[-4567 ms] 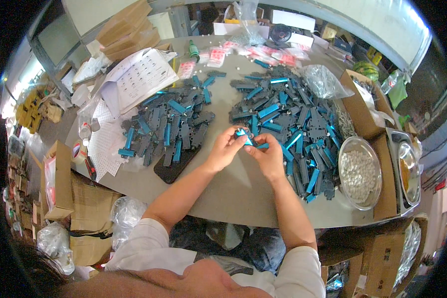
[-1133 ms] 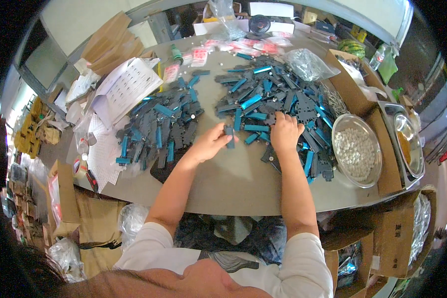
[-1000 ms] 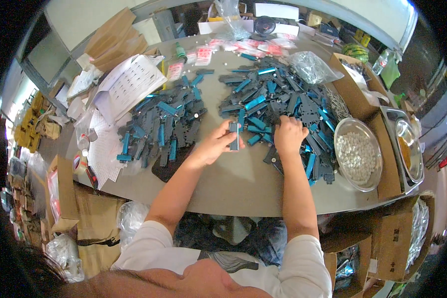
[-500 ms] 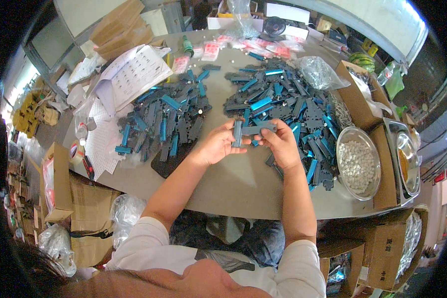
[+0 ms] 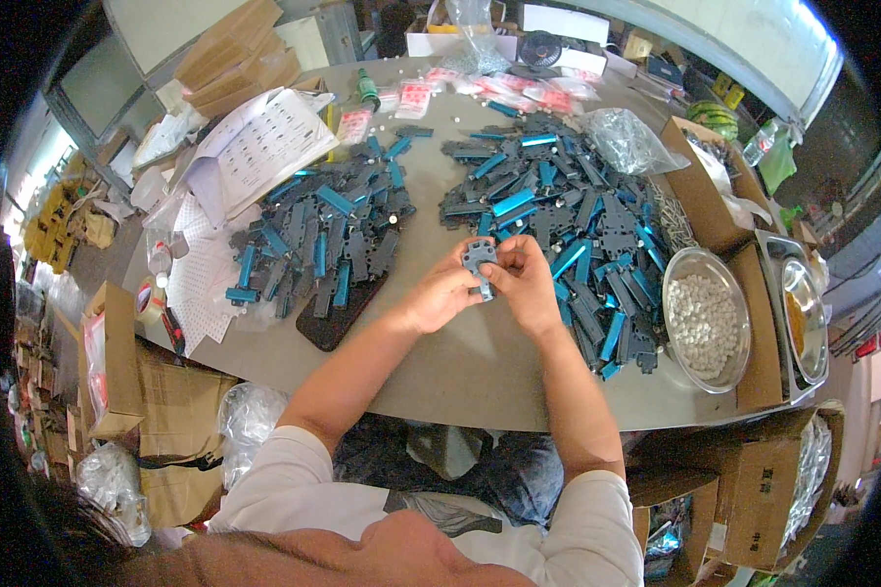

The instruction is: The person assembles small blue and grey plastic components by hand at a cluttered workbench. They repeatedly pick up parts, fit them together, and place the assembled units into a pile.

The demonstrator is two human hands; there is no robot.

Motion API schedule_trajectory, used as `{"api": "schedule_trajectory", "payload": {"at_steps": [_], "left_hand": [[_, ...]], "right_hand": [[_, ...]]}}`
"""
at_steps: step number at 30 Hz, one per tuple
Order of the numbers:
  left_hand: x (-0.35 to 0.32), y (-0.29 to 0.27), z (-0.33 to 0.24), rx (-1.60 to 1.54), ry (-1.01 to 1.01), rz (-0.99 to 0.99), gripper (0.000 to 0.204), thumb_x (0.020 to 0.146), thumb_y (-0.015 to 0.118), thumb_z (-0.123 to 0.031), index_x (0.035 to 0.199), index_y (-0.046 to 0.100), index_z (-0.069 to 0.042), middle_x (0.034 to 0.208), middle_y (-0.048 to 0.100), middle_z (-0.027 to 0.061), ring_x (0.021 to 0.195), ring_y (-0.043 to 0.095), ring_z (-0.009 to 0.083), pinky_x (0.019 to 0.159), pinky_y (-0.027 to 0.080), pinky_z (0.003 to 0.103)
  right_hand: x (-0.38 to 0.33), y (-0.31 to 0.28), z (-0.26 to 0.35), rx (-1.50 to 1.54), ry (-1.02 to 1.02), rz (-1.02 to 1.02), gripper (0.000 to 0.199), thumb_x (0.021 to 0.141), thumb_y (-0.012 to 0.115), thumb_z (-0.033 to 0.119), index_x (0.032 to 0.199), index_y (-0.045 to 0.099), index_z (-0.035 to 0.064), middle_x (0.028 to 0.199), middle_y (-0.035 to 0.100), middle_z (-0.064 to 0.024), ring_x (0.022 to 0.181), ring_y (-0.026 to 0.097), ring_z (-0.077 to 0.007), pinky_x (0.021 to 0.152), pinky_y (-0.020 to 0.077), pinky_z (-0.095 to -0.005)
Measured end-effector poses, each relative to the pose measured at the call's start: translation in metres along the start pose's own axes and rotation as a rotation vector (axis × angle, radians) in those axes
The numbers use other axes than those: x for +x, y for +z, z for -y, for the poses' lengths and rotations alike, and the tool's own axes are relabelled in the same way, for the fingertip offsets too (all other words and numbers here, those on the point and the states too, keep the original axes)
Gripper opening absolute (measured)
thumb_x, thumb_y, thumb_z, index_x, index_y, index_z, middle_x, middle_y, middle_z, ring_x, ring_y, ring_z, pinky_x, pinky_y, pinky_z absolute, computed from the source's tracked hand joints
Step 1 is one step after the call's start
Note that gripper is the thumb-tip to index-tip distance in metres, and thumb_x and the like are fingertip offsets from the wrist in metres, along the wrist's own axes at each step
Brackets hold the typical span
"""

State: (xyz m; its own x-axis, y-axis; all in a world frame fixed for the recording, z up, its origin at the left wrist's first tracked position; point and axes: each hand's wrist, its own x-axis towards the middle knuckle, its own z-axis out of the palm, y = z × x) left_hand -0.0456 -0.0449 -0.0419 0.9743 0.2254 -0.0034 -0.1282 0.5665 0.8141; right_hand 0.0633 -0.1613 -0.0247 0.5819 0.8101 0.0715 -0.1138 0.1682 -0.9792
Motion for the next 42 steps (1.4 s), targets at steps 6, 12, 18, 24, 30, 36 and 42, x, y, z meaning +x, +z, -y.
{"api": "schedule_trajectory", "payload": {"at_steps": [6,12,18,24,30,36,42], "left_hand": [[0.001,0.0,0.0,-0.122,0.047,-0.032,0.047,0.085,0.051,-0.004,0.128,0.038,-0.019,0.119,0.046,0.0038,0.109,0.049,0.018,0.088,0.043,0.041],[0.0,0.01,0.001,0.003,0.072,-0.079,0.03,0.095,0.05,-0.018,0.124,0.041,-0.018,0.12,0.048,0.0043,0.108,0.051,0.0171,0.085,0.045,0.036],[0.003,0.007,0.005,0.116,0.213,-0.045,0.026,0.099,0.046,-0.026,0.121,0.043,-0.014,0.132,0.047,0.01,0.114,0.049,0.0195,0.091,0.043,0.036],[0.005,0.005,0.009,0.095,0.34,-0.072,0.027,0.098,0.046,-0.029,0.118,0.043,-0.012,0.138,0.043,0.0147,0.119,0.047,0.0246,0.1,0.038,0.038],[0.005,0.006,-0.005,-0.097,0.439,-0.051,0.025,0.098,0.047,-0.026,0.118,0.042,-0.012,0.137,0.042,0.0188,0.126,0.042,0.0307,0.104,0.035,0.041],[0.002,0.006,-0.008,-0.186,0.402,-0.064,0.026,0.097,0.047,-0.025,0.119,0.043,-0.011,0.137,0.041,0.0219,0.129,0.039,0.0337,0.107,0.033,0.043],[0.003,0.008,-0.006,-0.188,0.4,-0.122,0.027,0.097,0.048,-0.026,0.119,0.044,-0.009,0.133,0.047,0.02,0.123,0.046,0.0297,0.102,0.039,0.04]], "right_hand": [[0.001,0.003,-0.007,-0.048,-0.115,-0.032,0.024,0.082,0.064,-0.003,0.094,0.046,0.0068,0.083,0.055,-0.0002,0.072,0.052,-0.0075,0.059,0.0452,-0.0219],[0.0,0.003,-0.01,-0.261,-0.092,-0.077,0.023,0.083,0.067,0.003,0.089,0.045,0.0066,0.086,0.052,-0.0011,0.071,0.05,-0.0079,0.056,0.0441,-0.0224],[-0.002,0.005,-0.01,-0.35,-0.041,-0.178,0.03,0.076,0.077,0.014,0.089,0.053,0.0017,0.085,0.059,-0.0046,0.066,0.052,-0.0098,0.055,0.0448,-0.0246],[-0.01,0.022,0.004,-0.719,-0.318,-0.191,0.024,0.079,0.073,0.018,0.088,0.059,-0.0005,0.081,0.058,-0.0126,0.067,0.057,-0.0221,0.059,0.0466,-0.0315],[-0.009,0.016,-0.006,-0.617,-0.25,-0.094,0.021,0.088,0.063,0.019,0.096,0.062,-0.0003,0.08,0.06,-0.0151,0.07,0.059,-0.026,0.062,0.0467,-0.0347],[-0.008,0.014,-0.008,-0.706,-0.18,0.042,0.024,0.091,0.057,0.023,0.095,0.06,-0.0007,0.077,0.061,-0.0195,0.069,0.059,-0.0357,0.061,0.0459,-0.0404],[-0.012,0.025,-0.004,-0.827,-0.407,-0.076,0.027,0.092,0.054,0.023,0.082,0.057,-0.0019,0.075,0.059,-0.0211,0.067,0.058,-0.0398,0.058,0.0453,-0.041]]}}
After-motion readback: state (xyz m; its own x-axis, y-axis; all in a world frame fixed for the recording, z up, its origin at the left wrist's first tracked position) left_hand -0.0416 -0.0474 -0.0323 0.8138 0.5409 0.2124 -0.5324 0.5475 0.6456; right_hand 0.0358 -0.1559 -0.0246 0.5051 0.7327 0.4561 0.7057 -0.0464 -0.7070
